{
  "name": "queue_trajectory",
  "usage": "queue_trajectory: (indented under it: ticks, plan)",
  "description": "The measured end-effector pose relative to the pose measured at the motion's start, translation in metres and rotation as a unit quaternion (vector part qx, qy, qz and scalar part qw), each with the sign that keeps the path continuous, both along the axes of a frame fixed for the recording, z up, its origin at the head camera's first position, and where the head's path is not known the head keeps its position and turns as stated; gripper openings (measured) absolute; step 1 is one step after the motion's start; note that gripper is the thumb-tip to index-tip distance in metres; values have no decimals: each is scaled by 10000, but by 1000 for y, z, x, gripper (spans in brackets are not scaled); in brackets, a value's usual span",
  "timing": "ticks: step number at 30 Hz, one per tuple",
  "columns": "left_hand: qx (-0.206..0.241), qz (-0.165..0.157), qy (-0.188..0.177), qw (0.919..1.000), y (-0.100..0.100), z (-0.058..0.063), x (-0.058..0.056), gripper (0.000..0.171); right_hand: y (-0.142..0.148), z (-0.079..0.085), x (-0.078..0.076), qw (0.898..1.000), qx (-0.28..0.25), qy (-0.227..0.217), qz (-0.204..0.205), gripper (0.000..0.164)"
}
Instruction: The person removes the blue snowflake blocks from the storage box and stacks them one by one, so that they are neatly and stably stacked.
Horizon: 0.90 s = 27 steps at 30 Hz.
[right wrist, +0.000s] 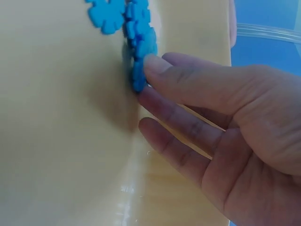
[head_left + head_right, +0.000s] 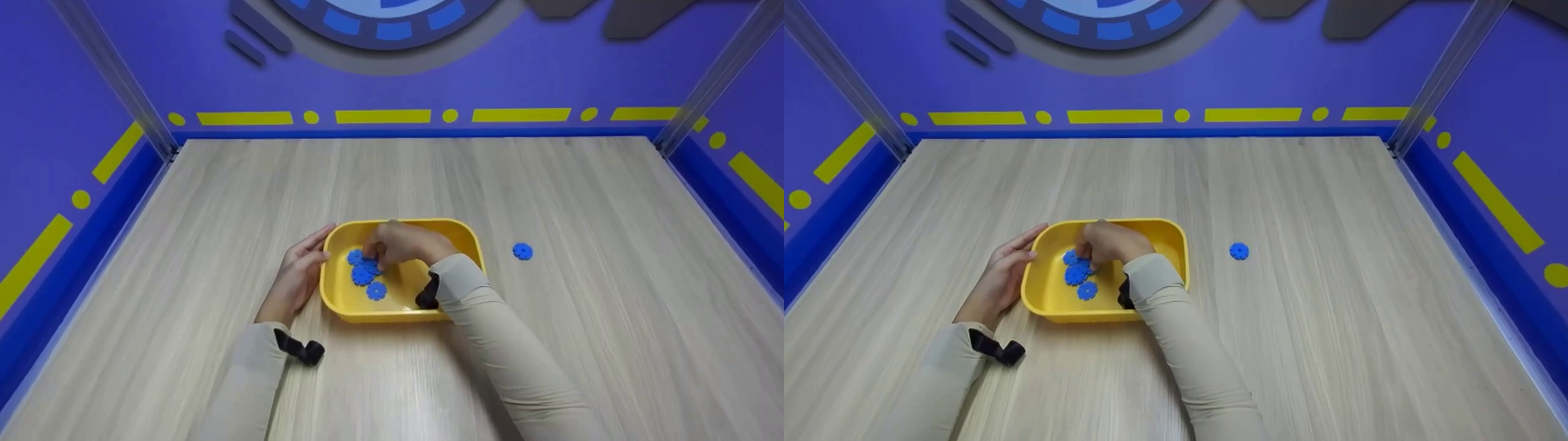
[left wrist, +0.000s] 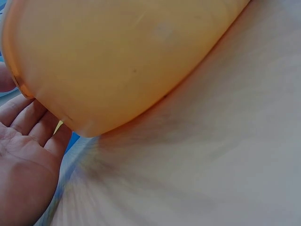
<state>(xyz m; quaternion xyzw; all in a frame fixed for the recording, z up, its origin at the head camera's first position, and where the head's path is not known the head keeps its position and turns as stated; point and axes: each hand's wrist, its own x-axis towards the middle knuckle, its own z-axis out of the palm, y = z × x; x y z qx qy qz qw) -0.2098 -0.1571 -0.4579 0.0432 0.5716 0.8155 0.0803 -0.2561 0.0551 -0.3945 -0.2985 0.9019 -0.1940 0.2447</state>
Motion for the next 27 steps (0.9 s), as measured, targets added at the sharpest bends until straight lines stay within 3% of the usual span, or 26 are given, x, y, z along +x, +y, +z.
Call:
queue_trajectory:
  ticks: [7, 17, 27]
  plan:
    - [-3, -68, 51, 10000, 0, 2, 1, 59, -2, 1, 3, 9997, 174, 138, 144, 33]
    - [-17, -38, 42, 10000, 0, -1, 3, 59, -1, -3, 6, 9991, 252, 321, 96, 19]
    - [8, -11, 27, 10000, 0, 1, 1, 58, 4, 5, 6, 9993, 150, 315, 168, 18]
